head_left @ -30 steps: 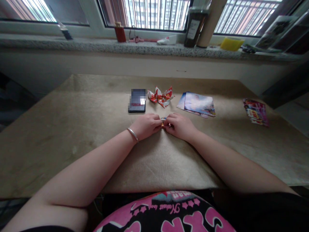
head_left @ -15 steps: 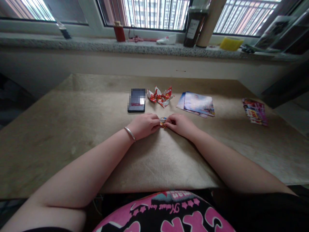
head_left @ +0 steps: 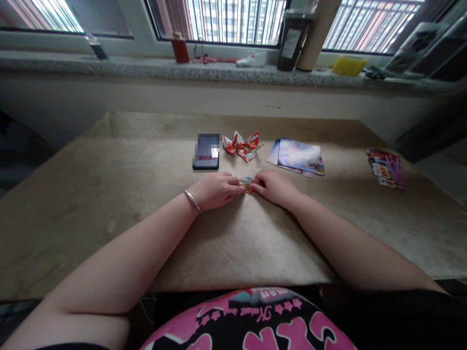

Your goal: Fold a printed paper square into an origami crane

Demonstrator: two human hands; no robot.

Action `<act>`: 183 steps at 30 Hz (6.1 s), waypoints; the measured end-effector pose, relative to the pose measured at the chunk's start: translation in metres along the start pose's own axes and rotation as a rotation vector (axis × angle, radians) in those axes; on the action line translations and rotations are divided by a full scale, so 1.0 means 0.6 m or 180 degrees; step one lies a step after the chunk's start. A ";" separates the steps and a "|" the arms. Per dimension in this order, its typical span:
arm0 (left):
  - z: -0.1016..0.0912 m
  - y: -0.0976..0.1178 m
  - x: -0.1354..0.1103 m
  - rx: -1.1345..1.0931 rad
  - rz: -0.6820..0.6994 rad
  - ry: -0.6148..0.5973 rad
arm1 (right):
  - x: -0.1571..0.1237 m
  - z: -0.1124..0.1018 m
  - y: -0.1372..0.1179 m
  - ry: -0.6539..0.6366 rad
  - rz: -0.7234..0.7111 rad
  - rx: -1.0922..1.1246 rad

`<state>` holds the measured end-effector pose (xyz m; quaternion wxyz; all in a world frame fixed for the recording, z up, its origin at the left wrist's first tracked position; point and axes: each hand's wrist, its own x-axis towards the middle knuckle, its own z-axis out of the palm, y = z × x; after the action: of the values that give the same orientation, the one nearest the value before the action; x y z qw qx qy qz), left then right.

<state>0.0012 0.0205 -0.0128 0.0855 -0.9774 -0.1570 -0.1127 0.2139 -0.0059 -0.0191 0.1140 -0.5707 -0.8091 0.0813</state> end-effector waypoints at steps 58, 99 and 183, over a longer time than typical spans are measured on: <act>-0.014 0.033 0.020 0.0003 -0.0639 -0.0334 | -0.015 -0.026 -0.003 0.0080 -0.1040 -0.0581; -0.013 0.022 0.013 0.0147 -0.0526 -0.0098 | -0.034 -0.054 0.002 -0.0190 -0.0822 -0.0865; 0.021 0.001 0.008 -0.0600 -0.0670 0.0408 | -0.018 -0.005 0.000 0.0514 -0.1224 -0.0640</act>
<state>0.0084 0.0238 -0.0234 -0.0091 -0.9501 -0.2415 -0.1973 0.2182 -0.0161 -0.0174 0.1343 -0.4192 -0.8953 -0.0688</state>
